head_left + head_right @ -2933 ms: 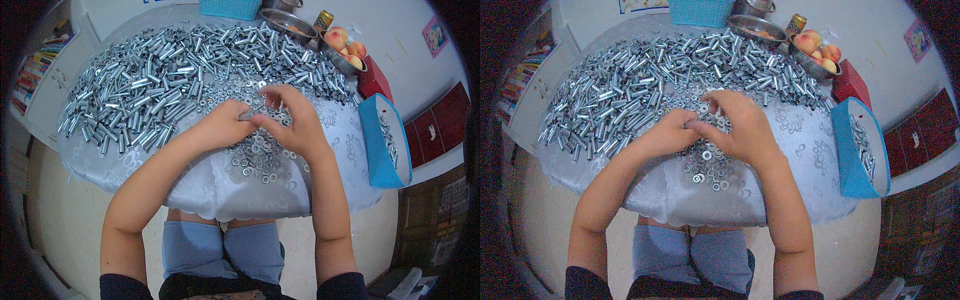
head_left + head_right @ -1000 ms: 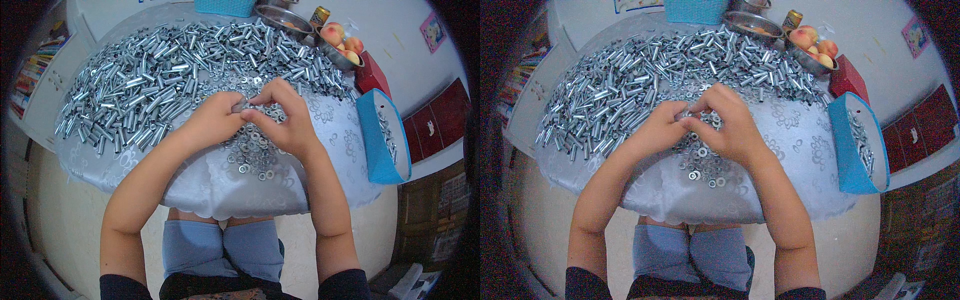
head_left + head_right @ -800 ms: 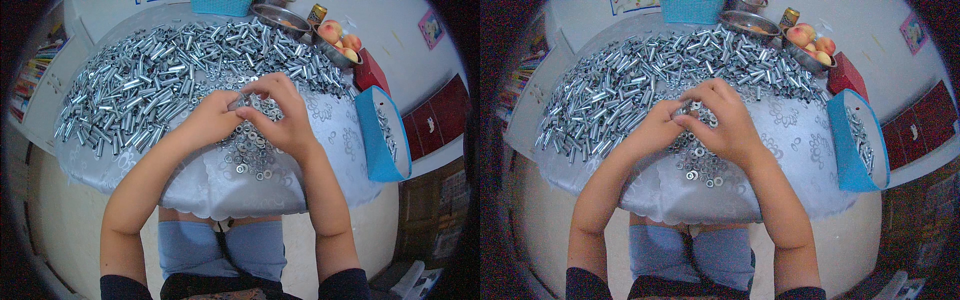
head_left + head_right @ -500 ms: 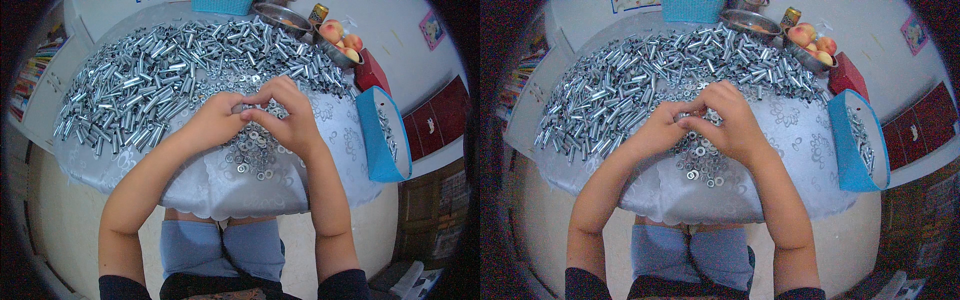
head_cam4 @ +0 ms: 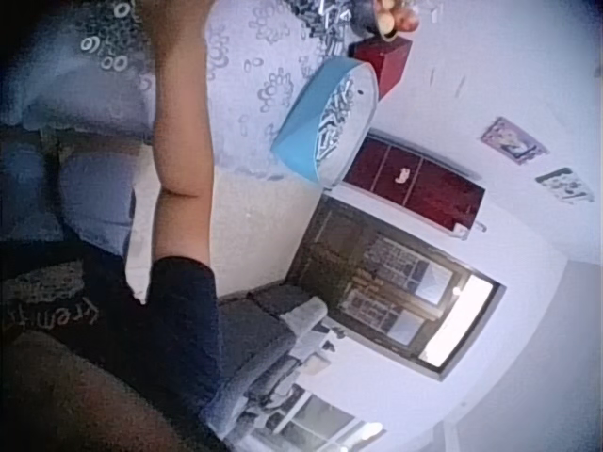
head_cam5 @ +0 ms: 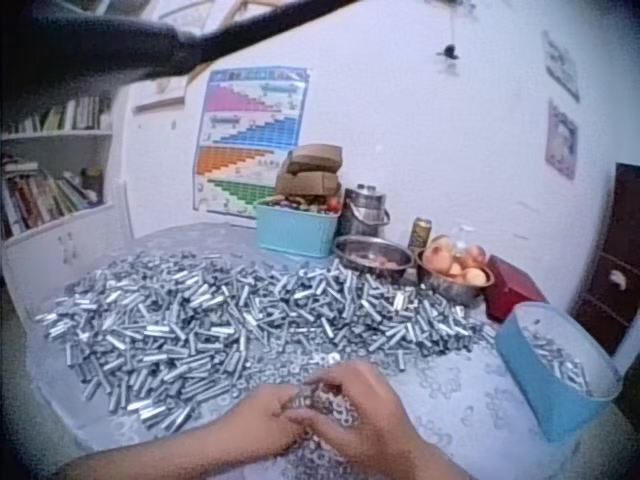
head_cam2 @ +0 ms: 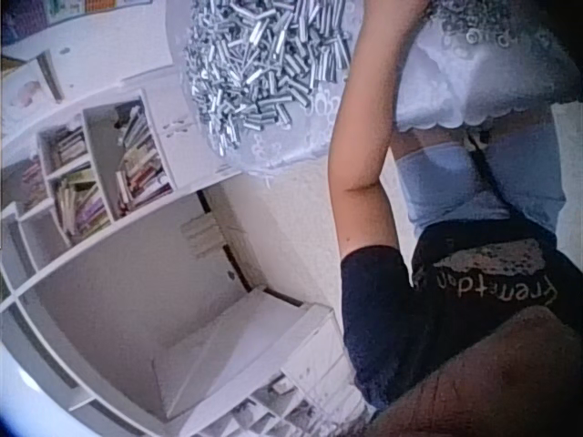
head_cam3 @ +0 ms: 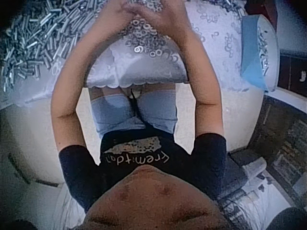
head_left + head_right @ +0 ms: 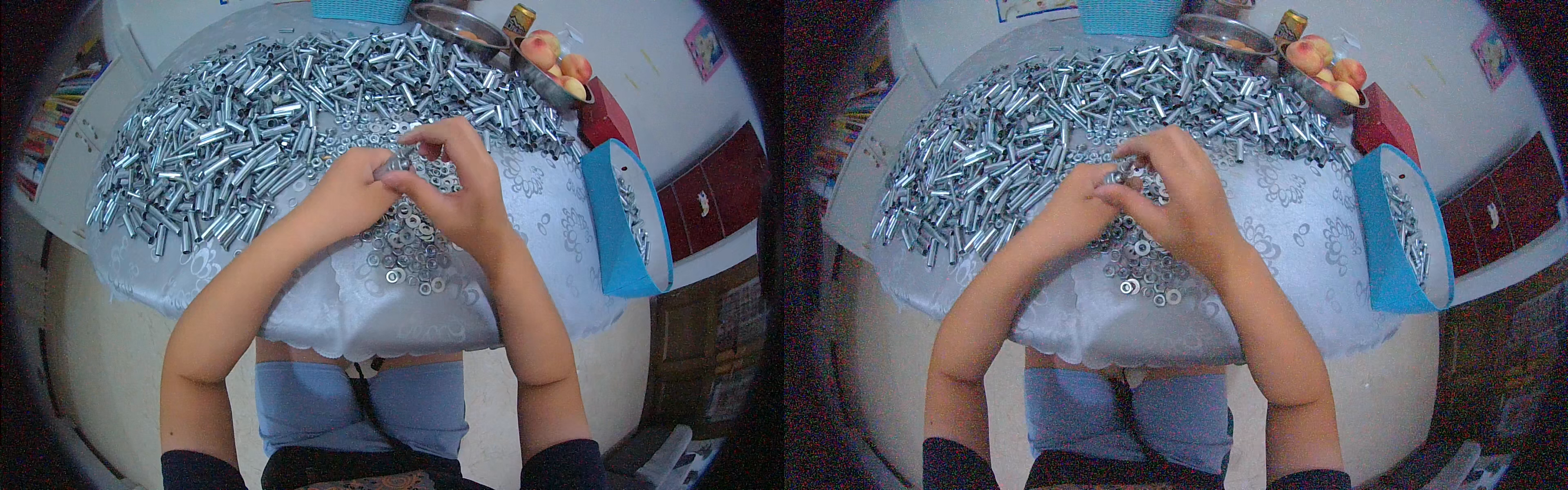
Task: The person sits on the floor and assembles metal hardware by picking up cylindrical pins and washers from a large pile on a table. They insert the washers onto the pins one by one, creating small assembled units.
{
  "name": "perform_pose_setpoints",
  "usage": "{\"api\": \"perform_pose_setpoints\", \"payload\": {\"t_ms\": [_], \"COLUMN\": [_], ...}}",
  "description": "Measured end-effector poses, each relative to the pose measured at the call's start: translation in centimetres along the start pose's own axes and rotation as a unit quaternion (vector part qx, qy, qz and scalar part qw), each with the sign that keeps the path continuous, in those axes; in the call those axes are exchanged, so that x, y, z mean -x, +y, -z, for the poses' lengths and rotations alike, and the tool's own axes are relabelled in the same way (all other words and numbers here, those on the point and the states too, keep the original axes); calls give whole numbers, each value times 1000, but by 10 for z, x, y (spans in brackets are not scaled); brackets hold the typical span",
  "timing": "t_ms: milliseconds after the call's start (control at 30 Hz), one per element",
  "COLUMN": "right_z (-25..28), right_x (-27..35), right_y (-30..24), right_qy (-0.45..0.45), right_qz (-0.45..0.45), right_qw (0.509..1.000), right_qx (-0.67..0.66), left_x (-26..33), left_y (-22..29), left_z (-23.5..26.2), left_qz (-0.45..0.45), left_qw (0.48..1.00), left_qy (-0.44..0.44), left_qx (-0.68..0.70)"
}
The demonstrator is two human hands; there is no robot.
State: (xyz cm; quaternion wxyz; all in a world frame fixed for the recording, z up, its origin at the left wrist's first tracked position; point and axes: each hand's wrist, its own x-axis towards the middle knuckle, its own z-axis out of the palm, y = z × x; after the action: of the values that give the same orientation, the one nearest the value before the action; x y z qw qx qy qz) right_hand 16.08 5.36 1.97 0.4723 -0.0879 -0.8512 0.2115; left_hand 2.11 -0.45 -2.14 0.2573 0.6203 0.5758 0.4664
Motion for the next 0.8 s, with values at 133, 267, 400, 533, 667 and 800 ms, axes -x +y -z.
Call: {"api": "perform_pose_setpoints", "payload": {"t_ms": [133,267,400,533,667,800], "right_z": [10,12,1,0,17,16], "right_x": [-1,-1,5,2,0,7], "right_y": [11,8,10,2,5,17], "right_qy": [-58,-82,-39,-16,-71,-232], "right_qz": [83,60,51,32,-37,-7], "right_qw": [992,994,997,999,996,965], "right_qx": [69,51,41,25,45,119], "left_x": [1,3,2,-4,-6,-5], "left_y": [10,7,8,-1,7,9], "left_z": [6,2,2,4,10,15], "left_qz": [16,0,20,23,64,75], "left_qw": [999,999,999,998,992,990], "left_qy": [-32,-36,7,56,102,103], "left_qx": [-2,12,-39,3,44,52]}}
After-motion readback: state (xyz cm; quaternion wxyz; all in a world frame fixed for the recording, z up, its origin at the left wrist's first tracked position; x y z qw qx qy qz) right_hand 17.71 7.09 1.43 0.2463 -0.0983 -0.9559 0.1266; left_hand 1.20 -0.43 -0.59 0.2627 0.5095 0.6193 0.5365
